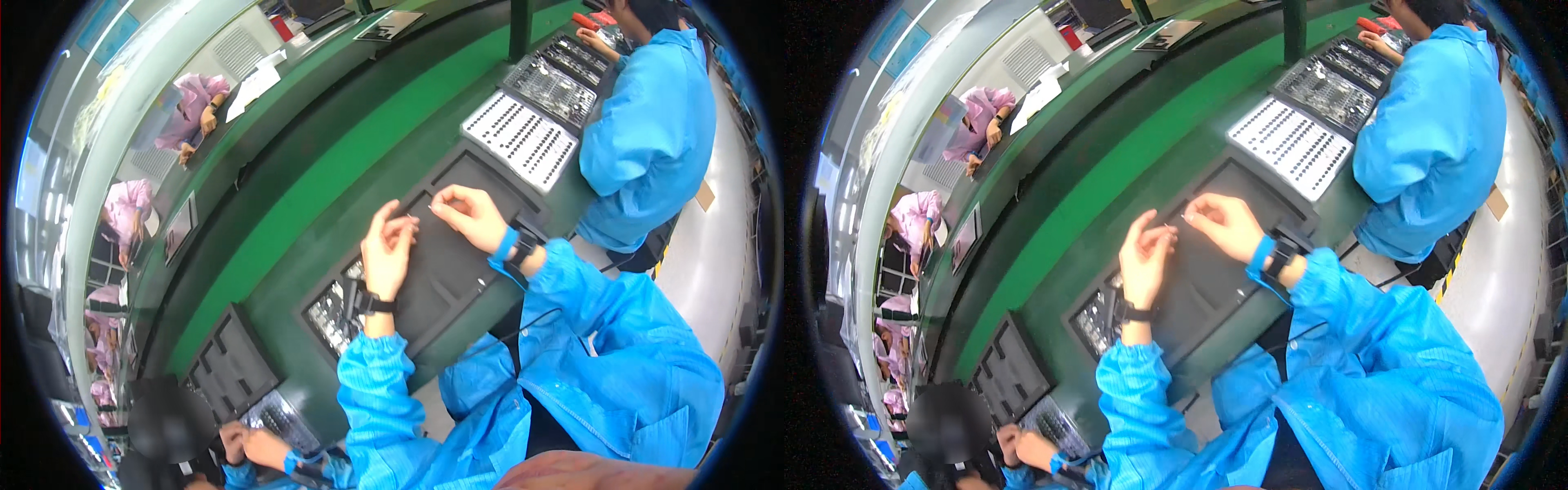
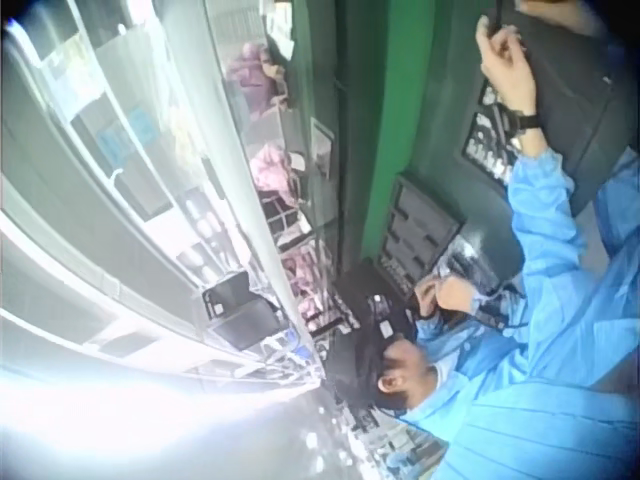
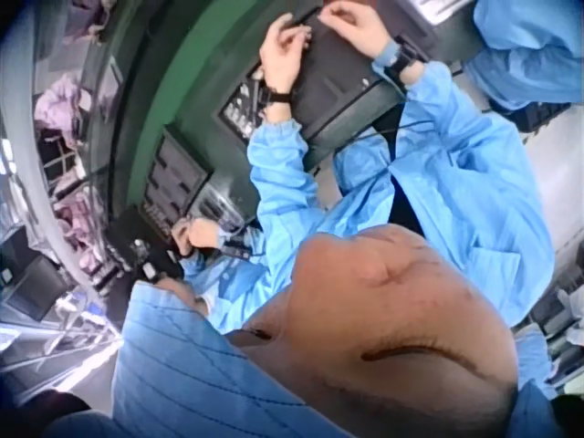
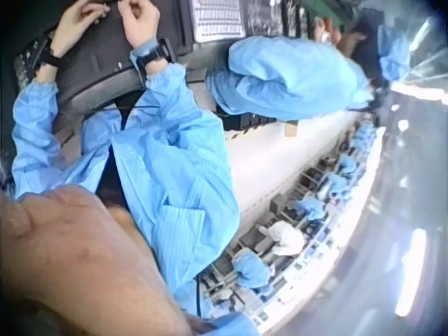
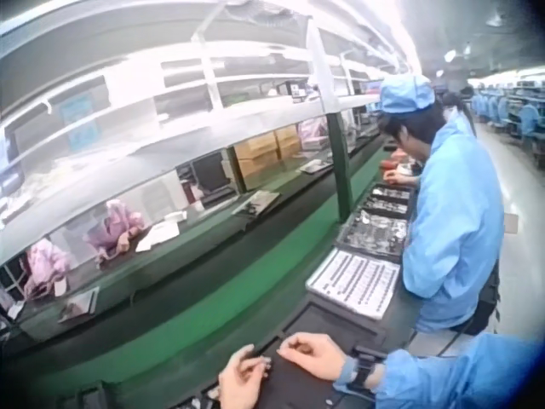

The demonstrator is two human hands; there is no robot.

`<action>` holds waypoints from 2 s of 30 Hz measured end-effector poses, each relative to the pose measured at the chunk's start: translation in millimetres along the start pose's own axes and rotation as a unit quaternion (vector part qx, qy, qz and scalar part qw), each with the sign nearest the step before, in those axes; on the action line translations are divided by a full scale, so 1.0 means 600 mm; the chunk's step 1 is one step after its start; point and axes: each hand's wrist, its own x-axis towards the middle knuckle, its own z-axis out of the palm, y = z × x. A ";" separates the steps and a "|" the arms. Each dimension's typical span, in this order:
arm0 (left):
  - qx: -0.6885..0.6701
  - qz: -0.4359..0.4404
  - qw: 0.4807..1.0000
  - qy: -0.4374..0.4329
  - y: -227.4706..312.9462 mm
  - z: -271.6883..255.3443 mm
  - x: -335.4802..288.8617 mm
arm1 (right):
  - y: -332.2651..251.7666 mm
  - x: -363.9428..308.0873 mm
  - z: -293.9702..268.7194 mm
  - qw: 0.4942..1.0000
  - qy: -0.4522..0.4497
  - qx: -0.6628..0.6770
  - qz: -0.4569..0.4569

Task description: Assembling and sorting small electronic or mechanical components into trays on a factory assembly line.

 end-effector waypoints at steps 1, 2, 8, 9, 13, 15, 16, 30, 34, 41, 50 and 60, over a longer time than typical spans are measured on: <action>0.021 -0.014 1.000 -0.003 0.000 -0.003 -0.002 | -0.004 0.006 0.002 1.000 -0.013 0.023 -0.009; 0.057 0.015 0.998 0.017 0.011 0.001 -0.006 | -0.027 0.013 0.003 0.999 -0.031 0.032 -0.007; 0.205 0.041 0.978 -0.022 0.045 0.017 0.000 | -0.049 0.221 0.030 0.976 -0.127 -0.094 -0.152; 0.186 0.053 0.981 -0.029 0.042 0.025 0.002 | -0.016 0.258 0.036 0.968 -0.127 -0.127 -0.178; 0.245 0.126 0.960 -0.059 0.029 0.034 -0.003 | 0.021 0.287 0.047 0.968 -0.182 -0.141 -0.096; 0.283 0.126 0.947 -0.085 0.033 0.037 -0.006 | 0.030 0.279 0.044 0.967 -0.183 -0.153 -0.090; 0.288 0.137 0.944 -0.089 0.034 0.040 -0.003 | 0.036 0.280 0.046 0.967 -0.181 -0.138 -0.112; 0.313 0.133 0.939 0.050 0.133 0.022 -0.003 | 0.022 0.230 0.048 0.948 -0.162 -0.197 -0.191; 0.339 0.132 0.910 0.198 0.139 -0.024 0.036 | 0.009 0.211 0.045 0.943 -0.171 -0.197 -0.207; 0.345 0.121 0.909 0.202 0.009 -0.035 0.023 | 0.007 0.192 0.060 0.921 -0.226 -0.187 -0.257; 0.292 0.091 0.928 0.211 0.017 -0.034 0.029 | 0.009 0.194 0.060 0.912 -0.246 -0.211 -0.253; 0.291 0.089 0.929 0.212 0.016 -0.032 0.025 | 0.008 0.188 0.062 0.905 -0.270 -0.222 -0.244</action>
